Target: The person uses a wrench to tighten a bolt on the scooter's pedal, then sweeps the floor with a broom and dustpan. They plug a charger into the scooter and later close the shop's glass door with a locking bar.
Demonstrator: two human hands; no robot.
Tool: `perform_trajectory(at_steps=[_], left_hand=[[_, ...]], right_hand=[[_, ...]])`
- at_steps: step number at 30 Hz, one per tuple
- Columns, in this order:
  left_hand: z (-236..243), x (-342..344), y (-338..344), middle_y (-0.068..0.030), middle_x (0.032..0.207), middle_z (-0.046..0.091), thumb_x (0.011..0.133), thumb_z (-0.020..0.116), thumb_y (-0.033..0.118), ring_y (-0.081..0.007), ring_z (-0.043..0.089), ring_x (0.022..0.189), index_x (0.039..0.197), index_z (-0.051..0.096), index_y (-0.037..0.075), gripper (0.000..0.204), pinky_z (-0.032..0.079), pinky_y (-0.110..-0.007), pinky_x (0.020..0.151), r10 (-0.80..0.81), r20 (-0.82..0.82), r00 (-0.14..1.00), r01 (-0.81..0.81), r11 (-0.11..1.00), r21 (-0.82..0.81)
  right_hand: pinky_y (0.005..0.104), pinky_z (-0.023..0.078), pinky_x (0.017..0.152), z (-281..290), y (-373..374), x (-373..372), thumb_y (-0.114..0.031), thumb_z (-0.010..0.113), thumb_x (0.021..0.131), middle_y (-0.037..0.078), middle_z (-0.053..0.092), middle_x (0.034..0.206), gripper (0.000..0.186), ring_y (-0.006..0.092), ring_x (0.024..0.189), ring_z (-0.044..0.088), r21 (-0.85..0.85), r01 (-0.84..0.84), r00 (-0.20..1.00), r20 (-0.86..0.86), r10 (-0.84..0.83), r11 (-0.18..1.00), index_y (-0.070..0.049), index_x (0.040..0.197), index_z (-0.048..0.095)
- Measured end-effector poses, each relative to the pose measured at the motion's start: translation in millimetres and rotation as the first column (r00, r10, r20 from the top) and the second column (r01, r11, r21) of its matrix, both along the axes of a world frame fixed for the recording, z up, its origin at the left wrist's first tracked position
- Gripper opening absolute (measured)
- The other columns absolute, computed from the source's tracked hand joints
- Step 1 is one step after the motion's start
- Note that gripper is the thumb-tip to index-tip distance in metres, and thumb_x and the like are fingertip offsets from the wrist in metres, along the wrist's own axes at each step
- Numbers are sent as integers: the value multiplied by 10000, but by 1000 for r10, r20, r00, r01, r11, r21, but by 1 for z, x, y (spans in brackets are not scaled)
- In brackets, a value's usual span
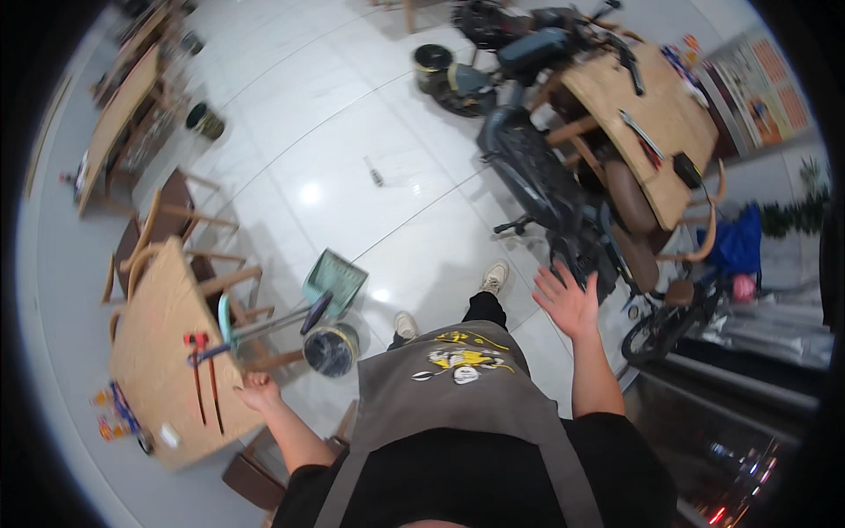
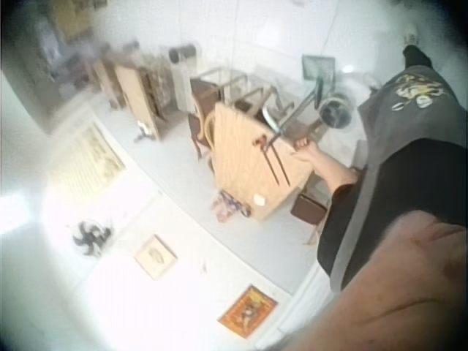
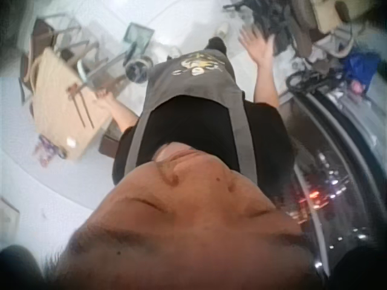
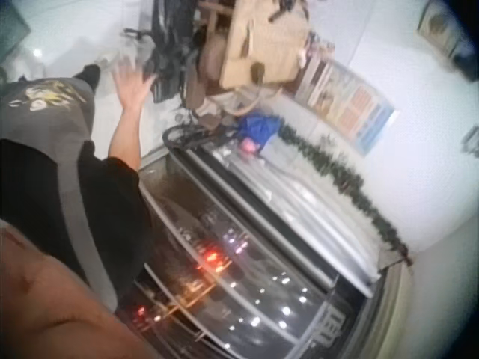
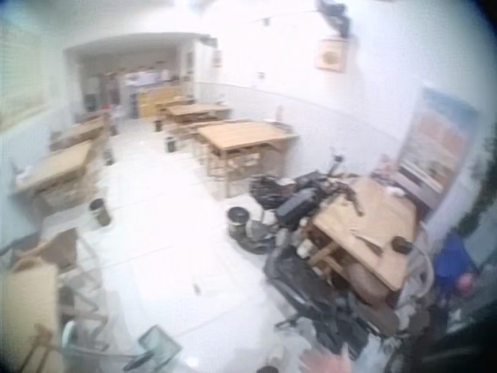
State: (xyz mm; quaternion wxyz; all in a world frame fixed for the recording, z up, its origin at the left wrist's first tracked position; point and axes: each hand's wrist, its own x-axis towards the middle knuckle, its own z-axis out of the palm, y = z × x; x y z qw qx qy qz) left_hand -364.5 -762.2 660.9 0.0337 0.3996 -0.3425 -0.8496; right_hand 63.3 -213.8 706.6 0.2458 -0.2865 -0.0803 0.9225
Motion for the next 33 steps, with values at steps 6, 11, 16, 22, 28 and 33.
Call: perform_trajectory(at_steps=[6, 11, 16, 22, 28, 33], left_hand=[[-7, 38, 249, 19, 656, 385, 991, 450, 425, -117, 303, 496, 1072, 567, 68, 385, 272, -265, 436, -544, 95, 834, 552, 824, -129], [71, 117, 559, 5, 843, 610, 944, 599, 293, -89, 548, 742, 1070, 679, 63, 274, 419, -236, 615, -997, 53, -58, 924, -74, -375], [126, 204, 836, -25, 987, 649, 936, 628, 430, -123, 572, 863, 1181, 651, 51, 452, 462, -264, 741, -797, -55, -601, 675, -469, -569], [139, 231, 1060, -67, 842, 614, 801, 759, 417, -168, 564, 726, 967, 627, 20, 450, 437, -353, 653, -955, 84, -284, 748, -276, -603], [120, 238, 1110, -107, 751, 627, 773, 726, 126, -220, 597, 665, 784, 645, -49, 193, 464, -365, 605, -984, 92, -153, 740, -176, -649], [108, 225, 1094, -72, 617, 561, 796, 645, 54, -181, 525, 491, 672, 595, -5, 146, 426, -320, 472, -983, -53, -173, 779, -104, -618]], right_hand=[[491, 436, 954, 6, 143, 19, -735, 289, 929, 218, 554, 1305, 828, 354, 1134, 557, 156, 29, 999, 41, -36, 987, -50, 1351, 484], [406, 485, 807, -30, 234, 87, -642, 348, 977, 147, 640, 1107, 671, 264, 935, 611, 149, 109, 916, 370, -158, 983, -59, 1241, 549], [326, 515, 676, -60, 269, 152, -473, 428, 1017, 126, 673, 973, 488, 200, 774, 635, 141, 160, 862, 463, -208, 977, -28, 1169, 559], [345, 511, 641, -96, 230, 228, -396, 481, 1003, 115, 678, 944, 403, 191, 735, 630, 166, 328, 742, 564, -362, 930, -37, 1159, 577], [348, 513, 655, -123, 168, 266, -374, 504, 977, 133, 666, 928, 389, 231, 736, 624, -59, 344, 628, 756, -183, 937, -26, 1138, 565], [326, 517, 636, -130, 169, 252, -314, 546, 951, 130, 674, 935, 319, 211, 734, 635, -14, 227, 675, 723, -147, 974, -35, 1100, 585]])
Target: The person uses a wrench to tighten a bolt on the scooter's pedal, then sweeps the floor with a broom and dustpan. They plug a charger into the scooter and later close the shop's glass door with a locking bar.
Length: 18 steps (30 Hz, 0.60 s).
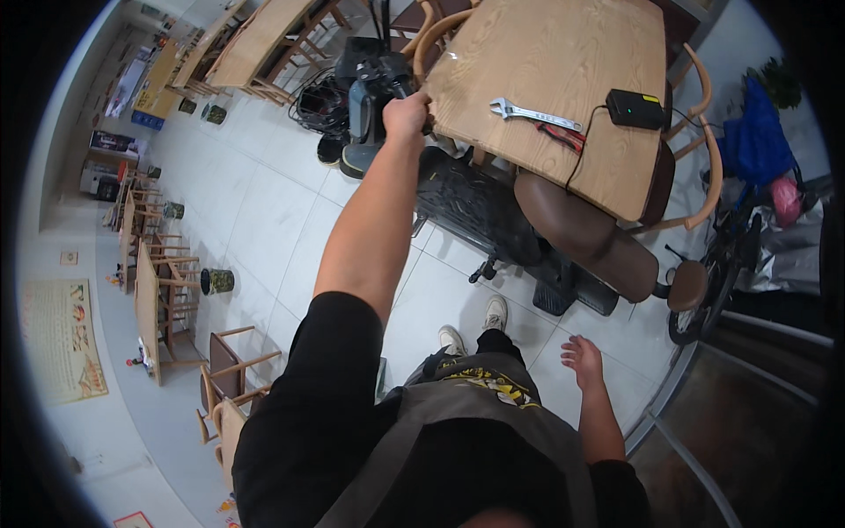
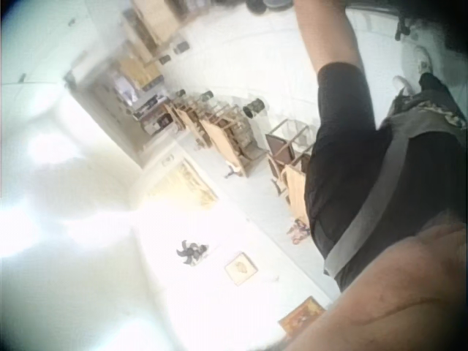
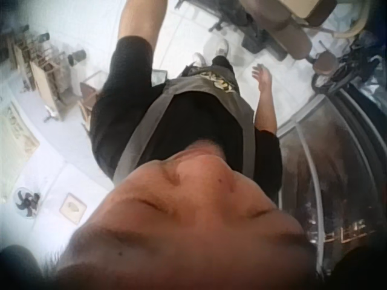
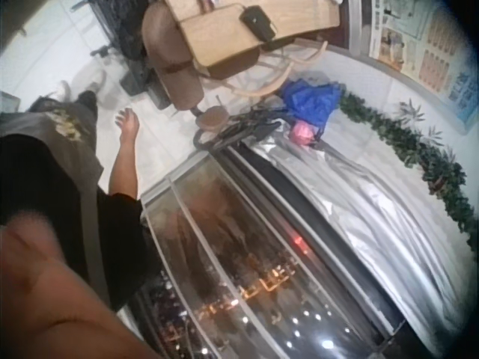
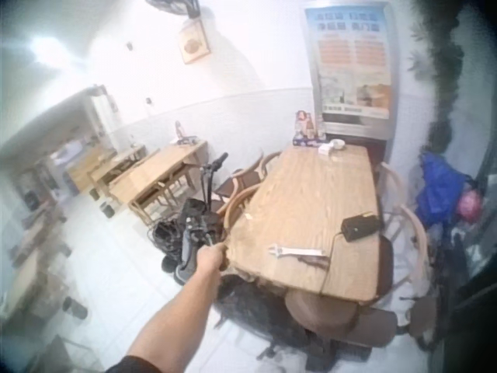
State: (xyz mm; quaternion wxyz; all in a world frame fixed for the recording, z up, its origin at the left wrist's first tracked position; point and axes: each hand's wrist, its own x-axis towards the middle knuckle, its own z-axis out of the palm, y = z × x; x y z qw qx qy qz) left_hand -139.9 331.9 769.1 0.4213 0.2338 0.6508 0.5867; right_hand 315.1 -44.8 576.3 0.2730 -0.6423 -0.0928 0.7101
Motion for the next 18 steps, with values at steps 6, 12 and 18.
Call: perform_trajectory(at_steps=[6, 12, 18], left_hand=[[-2, -17, -43, -51, 621, 537, 810, 616, 35, -171, 514, 472, 753, 565, 13, 79, 449, -315, 475, -50, 83, 995, 46, 998, 47], [3, -35, -107, -54, 649, 536, 824, 598, 54, -171, 522, 513, 803, 540, 16, 72, 468, -325, 520, -76, 46, 996, 76, 997, 15], [6, -52, -178, -78, 707, 543, 812, 556, 22, -168, 521, 576, 862, 512, 0, 70, 464, -306, 553, -23, 88, 996, 26, 999, -24]], right_hand=[[308, 515, 635, 8, 42, -33, -279, 539, 963, 120, 677, 924, 277, 181, 714, 636, 110, -141, 989, 70, 134, 984, -32, 1078, 588], [277, 500, 576, 22, 99, -54, -298, 532, 984, 86, 671, 810, 251, 149, 646, 634, 212, -93, 994, 81, 78, 973, -53, 997, 588], [274, 454, 498, 21, 157, -87, -298, 558, 964, 78, 642, 707, 239, 152, 542, 594, 261, 40, 997, -72, -22, 964, -81, 864, 564]])
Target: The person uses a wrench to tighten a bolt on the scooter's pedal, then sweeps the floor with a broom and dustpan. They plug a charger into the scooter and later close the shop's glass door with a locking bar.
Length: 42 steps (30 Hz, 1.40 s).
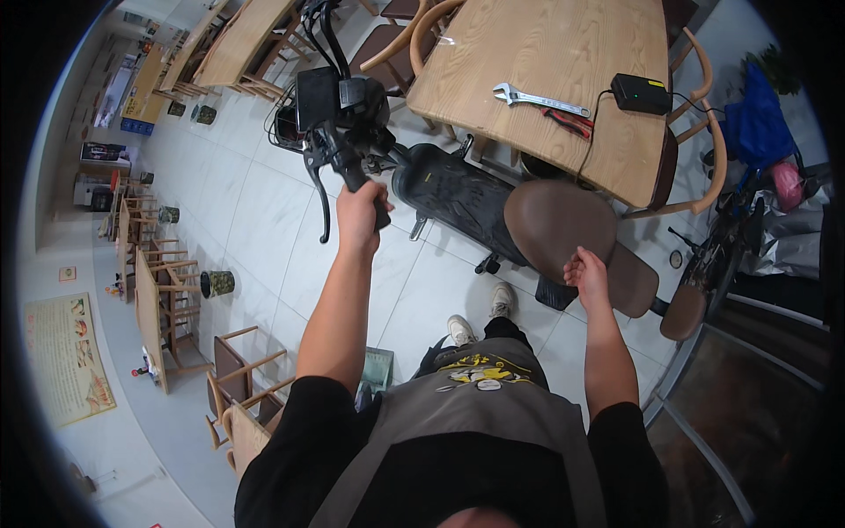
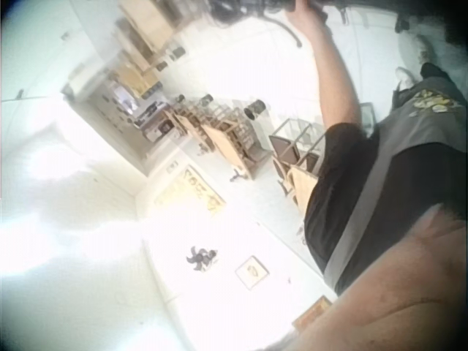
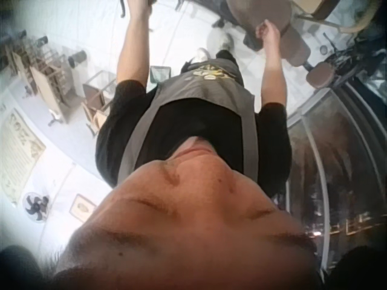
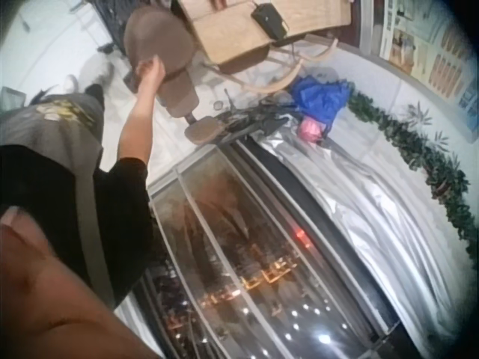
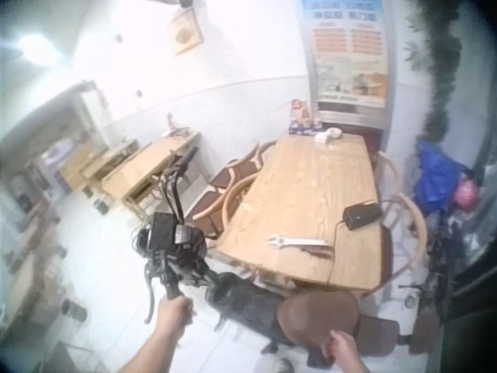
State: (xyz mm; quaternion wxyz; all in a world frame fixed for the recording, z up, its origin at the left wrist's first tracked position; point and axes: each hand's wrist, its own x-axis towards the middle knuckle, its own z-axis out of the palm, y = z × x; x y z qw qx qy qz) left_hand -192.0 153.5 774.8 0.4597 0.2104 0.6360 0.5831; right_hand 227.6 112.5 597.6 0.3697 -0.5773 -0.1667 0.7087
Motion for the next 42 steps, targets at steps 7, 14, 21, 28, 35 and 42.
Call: perform_trajectory(at_steps=[7, 14, 21, 28, 35, 42], left_hand=[[-7, -22, -76, -86, 686, 528, 790, 535, -3, -173, 515, 553, 849, 470, 23, 92, 456, -299, 520, 62, 1, 998, -61, 997, -43], [-28, -45, -149, -75, 651, 510, 779, 523, -20, -174, 503, 542, 830, 460, 33, 97, 457, -301, 531, 60, 42, 997, -59, 998, -37], [-44, -60, -209, -83, 667, 516, 763, 509, -28, -180, 514, 569, 840, 467, 28, 104, 486, -320, 590, 114, 88, 990, -109, 992, -56], [-40, -57, -218, -84, 841, 592, 808, 636, 41, -182, 639, 771, 1152, 483, -8, 379, 507, -306, 722, 116, -46, 992, -118, 992, -43], [-37, -46, -201, -85, 791, 564, 808, 612, 39, -153, 568, 514, 1135, 464, -17, 364, 463, -288, 467, 143, -239, 960, -179, 975, -134], [-25, -34, -144, -108, 669, 580, 755, 596, 55, -193, 595, 472, 1110, 446, -47, 399, 485, -320, 442, 80, -296, 952, -111, 990, -89]], right_hand=[[268, 351, 449, -45, 2, -34, -368, 589, 896, 50, 577, 624, 287, 163, 474, 488, -245, 264, 959, -41, -282, 933, -132, 743, 532], [278, 307, 419, -75, -40, -38, -331, 555, 880, 56, 530, 575, 277, 158, 433, 435, -272, 304, 945, -32, -324, 913, -136, 695, 485], [287, 332, 448, -73, -87, -50, -336, 552, 881, 64, 544, 601, 282, 168, 466, 451, -290, 306, 941, -56, -335, 907, -130, 697, 496], [307, 367, 517, -66, -116, -56, -356, 579, 864, 42, 569, 660, 273, 169, 530, 476, -285, 313, 931, -94, -352, 906, -139, 712, 517], [268, 297, 413, -87, -95, -60, -339, 549, 848, 42, 541, 580, 292, 146, 436, 409, -325, 366, 930, 82, -360, 872, -135, 647, 493], [246, 252, 368, -86, -51, -51, -309, 518, 862, 42, 542, 568, 279, 117, 396, 371, -238, 382, 923, 133, -360, 893, -140, 642, 488]])
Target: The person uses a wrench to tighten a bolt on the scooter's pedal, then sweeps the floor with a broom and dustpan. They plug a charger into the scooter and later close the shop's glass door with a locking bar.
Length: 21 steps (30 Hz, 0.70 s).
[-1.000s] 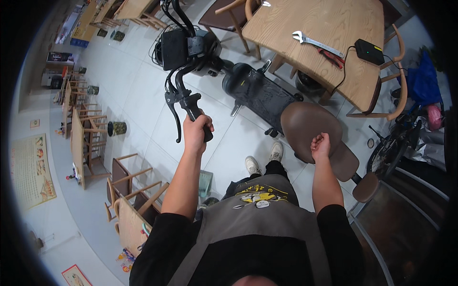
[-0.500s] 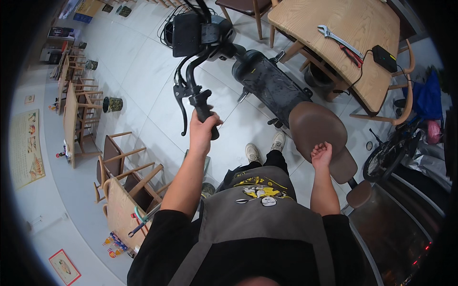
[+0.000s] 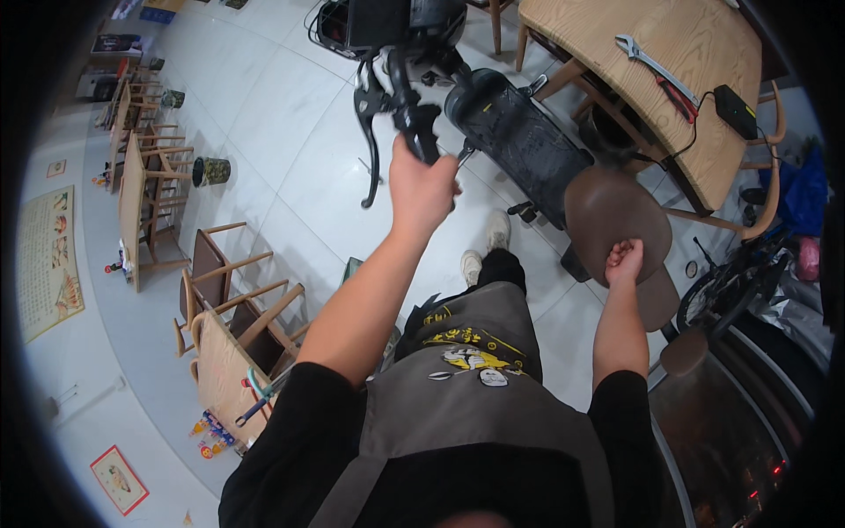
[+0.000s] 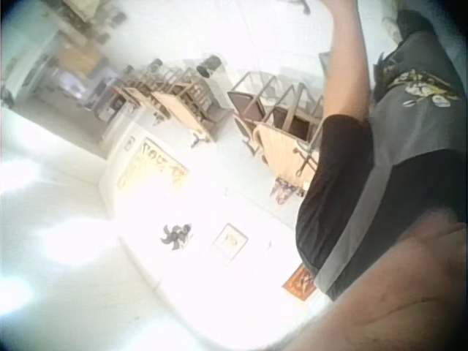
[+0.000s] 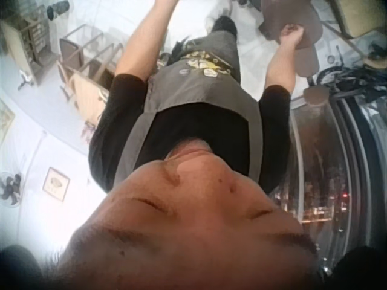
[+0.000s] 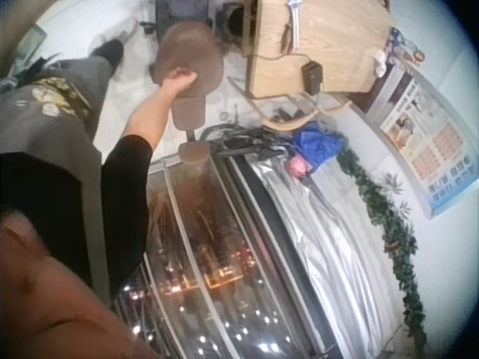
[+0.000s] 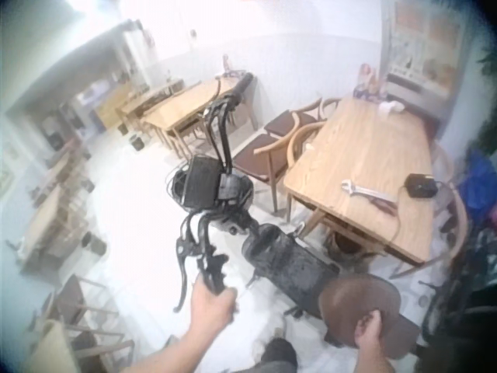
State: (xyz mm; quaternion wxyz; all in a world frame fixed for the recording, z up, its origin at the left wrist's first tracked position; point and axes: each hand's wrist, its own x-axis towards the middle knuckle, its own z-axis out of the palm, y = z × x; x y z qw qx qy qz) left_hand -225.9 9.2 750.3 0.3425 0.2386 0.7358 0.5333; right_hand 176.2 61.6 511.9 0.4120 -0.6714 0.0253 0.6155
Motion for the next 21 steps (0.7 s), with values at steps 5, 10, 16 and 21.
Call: perform_trajectory(at_steps=[5, 10, 16, 21], left_hand=[[18, 9, 39, -97, 682, 575, 741, 619, 28, -181, 604, 496, 1003, 448, -58, 324, 497, -305, 477, -65, -1, 998, 65, 996, 67], [21, 13, 53, -120, 717, 575, 738, 607, 39, -193, 596, 470, 1062, 426, -58, 383, 478, -331, 430, -109, 18, 994, 108, 992, 71], [18, 9, 56, -121, 712, 569, 734, 604, 34, -198, 592, 466, 1066, 418, -57, 391, 481, -335, 430, -128, 9, 992, 126, 988, 89], [14, 10, 56, -126, 699, 569, 736, 597, 38, -202, 593, 458, 1036, 419, -60, 362, 482, -336, 423, -119, -10, 993, 119, 986, 117]], right_hand=[[246, 253, 366, 3, 31, 7, -300, 508, 876, 28, 544, 565, 265, 110, 393, 379, 98, -69, 997, 51, 64, 993, -139, 665, 497], [247, 246, 365, -1, 46, 10, -307, 504, 882, 17, 538, 553, 270, 102, 384, 373, 86, -53, 993, 107, 43, 995, -146, 665, 495], [246, 232, 363, -1, 48, 9, -311, 499, 887, 14, 535, 555, 272, 97, 385, 370, 77, -60, 991, 125, 50, 995, -150, 668, 493], [240, 227, 362, 1, 46, 8, -311, 498, 888, 17, 531, 561, 274, 96, 385, 365, 88, -60, 991, 126, 49, 994, -151, 666, 490]])
